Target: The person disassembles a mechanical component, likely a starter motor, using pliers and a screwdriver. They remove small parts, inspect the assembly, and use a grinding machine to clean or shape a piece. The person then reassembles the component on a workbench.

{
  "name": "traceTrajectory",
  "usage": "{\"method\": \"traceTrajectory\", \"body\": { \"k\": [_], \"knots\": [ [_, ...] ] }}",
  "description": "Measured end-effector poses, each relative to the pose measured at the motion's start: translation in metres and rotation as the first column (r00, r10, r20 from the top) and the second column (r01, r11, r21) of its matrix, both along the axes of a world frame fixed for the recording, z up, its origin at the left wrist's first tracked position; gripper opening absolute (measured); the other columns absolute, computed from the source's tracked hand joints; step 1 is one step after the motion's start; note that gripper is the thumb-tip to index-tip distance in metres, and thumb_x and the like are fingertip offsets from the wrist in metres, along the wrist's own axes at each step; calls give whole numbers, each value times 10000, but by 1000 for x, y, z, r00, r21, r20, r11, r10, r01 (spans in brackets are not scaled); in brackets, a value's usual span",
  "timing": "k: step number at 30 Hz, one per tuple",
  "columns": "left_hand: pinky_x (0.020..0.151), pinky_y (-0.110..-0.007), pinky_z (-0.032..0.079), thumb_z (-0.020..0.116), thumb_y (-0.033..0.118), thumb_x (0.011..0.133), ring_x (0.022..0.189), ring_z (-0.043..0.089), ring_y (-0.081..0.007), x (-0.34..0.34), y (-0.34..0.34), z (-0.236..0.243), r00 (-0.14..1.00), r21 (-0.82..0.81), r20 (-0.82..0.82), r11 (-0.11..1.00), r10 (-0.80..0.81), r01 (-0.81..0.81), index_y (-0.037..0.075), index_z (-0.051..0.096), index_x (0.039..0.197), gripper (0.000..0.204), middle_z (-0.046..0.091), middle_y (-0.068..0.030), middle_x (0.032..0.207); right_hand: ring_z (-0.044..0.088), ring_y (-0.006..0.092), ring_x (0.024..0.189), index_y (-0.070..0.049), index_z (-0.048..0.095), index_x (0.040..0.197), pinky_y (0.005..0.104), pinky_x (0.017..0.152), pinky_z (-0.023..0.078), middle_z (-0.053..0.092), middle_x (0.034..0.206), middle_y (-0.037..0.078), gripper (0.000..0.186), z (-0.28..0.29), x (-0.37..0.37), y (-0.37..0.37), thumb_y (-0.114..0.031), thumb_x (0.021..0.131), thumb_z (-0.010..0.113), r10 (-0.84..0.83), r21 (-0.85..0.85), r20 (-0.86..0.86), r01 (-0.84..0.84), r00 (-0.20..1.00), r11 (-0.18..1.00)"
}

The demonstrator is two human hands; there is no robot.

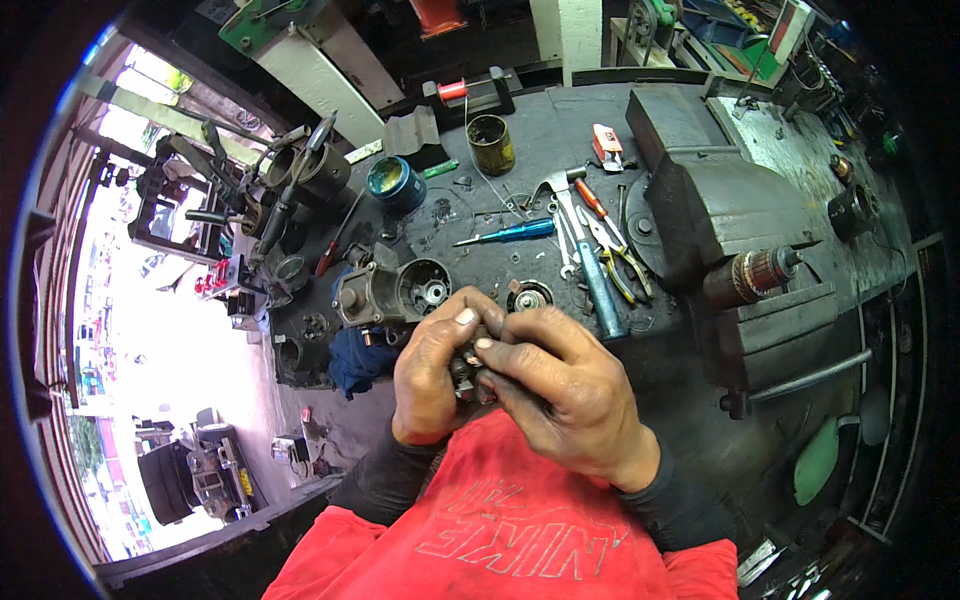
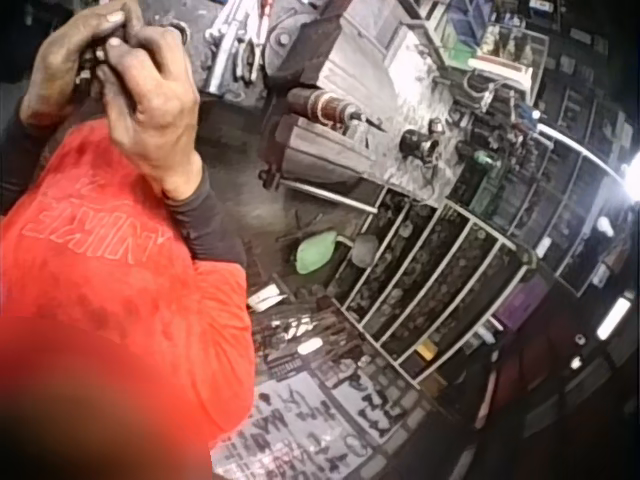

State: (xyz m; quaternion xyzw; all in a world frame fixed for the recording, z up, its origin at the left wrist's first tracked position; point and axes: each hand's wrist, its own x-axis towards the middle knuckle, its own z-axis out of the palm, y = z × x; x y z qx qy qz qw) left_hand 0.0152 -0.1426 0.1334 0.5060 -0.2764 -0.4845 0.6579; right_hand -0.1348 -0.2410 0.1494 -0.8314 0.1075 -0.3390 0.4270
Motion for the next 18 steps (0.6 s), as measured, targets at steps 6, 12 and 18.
{"method": "traceTrajectory", "body": {
  "k": [6, 12, 18],
  "knots": [
    [893, -363, 608, 374, 469, 1138, 1015, 732, -242, 2, 5, 0, 930, -35, -361, 997, -72, 63, -10, 544, 1357, 554, 703, -187, 1210, 655, 385, 1072, -23, 677, 1269, 443, 925, 555, 609, 1217, 196, 548, 10, -5, -4, -46, 751, 855, -5, -25, -140, 2, 990, 1000],
    [839, -299, 575, 358, 419, 1153, 988, 693, -167, -3, 6, 2, 993, 73, -97, 994, -73, 80, 2, 574, 1352, 510, 688, -128, 1151, 663, 434, 1097, 14, 658, 1220, 479, 970, 552, 642, 1206, 235, 488, 4, 0, -4, -84, 765, 806, -8, -101, -168, -9, 986, 995],
    [769, -262, 552, 367, 354, 1151, 890, 667, -121, -5, 9, 5, 997, 78, -14, 994, -76, 76, 7, 597, 1314, 447, 679, -81, 1044, 684, 433, 1011, 19, 666, 1200, 472, 894, 576, 658, 1152, 230, 461, -1, -1, -3, -79, 765, 783, -10, -109, -168, -9, 986, 994]
  ]
}}
